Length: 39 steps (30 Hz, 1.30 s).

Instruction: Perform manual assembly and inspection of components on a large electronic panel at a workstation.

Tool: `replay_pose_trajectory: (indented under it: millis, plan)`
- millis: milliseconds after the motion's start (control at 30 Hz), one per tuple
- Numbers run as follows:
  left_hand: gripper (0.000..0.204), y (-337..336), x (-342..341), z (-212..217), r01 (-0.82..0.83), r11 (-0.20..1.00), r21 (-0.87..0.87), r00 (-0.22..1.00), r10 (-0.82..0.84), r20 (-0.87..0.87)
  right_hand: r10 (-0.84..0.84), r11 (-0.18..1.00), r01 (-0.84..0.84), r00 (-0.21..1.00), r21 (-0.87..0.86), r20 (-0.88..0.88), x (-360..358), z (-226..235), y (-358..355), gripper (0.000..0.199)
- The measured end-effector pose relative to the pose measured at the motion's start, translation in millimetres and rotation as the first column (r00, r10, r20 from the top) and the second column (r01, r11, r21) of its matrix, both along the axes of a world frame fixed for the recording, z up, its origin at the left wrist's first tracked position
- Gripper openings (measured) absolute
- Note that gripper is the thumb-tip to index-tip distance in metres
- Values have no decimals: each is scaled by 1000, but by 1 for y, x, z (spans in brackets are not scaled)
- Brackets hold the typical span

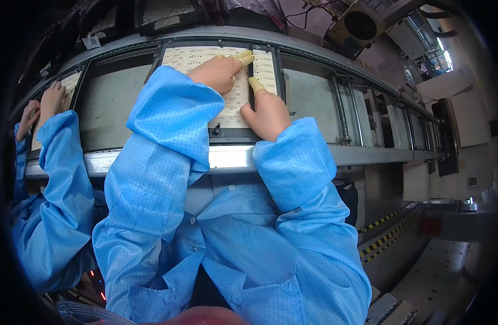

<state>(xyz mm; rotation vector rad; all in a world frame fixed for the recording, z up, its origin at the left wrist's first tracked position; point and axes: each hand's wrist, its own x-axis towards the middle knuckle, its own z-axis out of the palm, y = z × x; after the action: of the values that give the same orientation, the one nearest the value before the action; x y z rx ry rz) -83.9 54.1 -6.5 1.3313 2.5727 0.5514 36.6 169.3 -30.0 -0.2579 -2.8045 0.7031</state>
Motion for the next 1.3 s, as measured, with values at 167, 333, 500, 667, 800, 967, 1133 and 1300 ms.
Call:
replay_pose_trajectory:
  millis: [167, 333, 500, 667, 800, 967, 1133, 1300]
  plan:
    - [53, 4, 3, -1, -11, 1000, -17, 1000, 10, -3, -22, 1000, 22, 1000, -4, 4, 2, 5, 0, 21]
    - [57, 9, 5, -5, -13, 991, -130, 999, 8, -37, -38, 999, 38, 999, 4, 19, 2, 5, 2, 19]
    - [49, 3, 12, 1, -108, 993, -44, 993, 109, 34, 31, 999, -32, 998, 33, 50, 9, 7, 14, 39]
    - [59, 2, 19, -3, -131, 989, -72, 986, 123, -112, -48, 976, 46, 999, 214, 1, 42, 32, 47, 29]
    - [71, 0, 25, -7, -122, 991, -58, 981, 112, -159, -105, 985, 75, 976, 156, 190, 49, 33, 61, 19]
    - [78, -5, 27, 4, -65, 994, -82, 994, 58, -94, 42, 990, -61, 987, 125, 153, 41, 35, 57, 18]
    - [73, -2, 19, -8, -85, 996, 17, 990, 86, -111, 18, 992, -6, 995, -126, 95, -5, 43, 18, 17]
    - [51, -6, 1, 4, 116, 993, 33, 992, -117, 44, 162, 985, -160, 986, 68, -30, -43, 23, 9, 21]
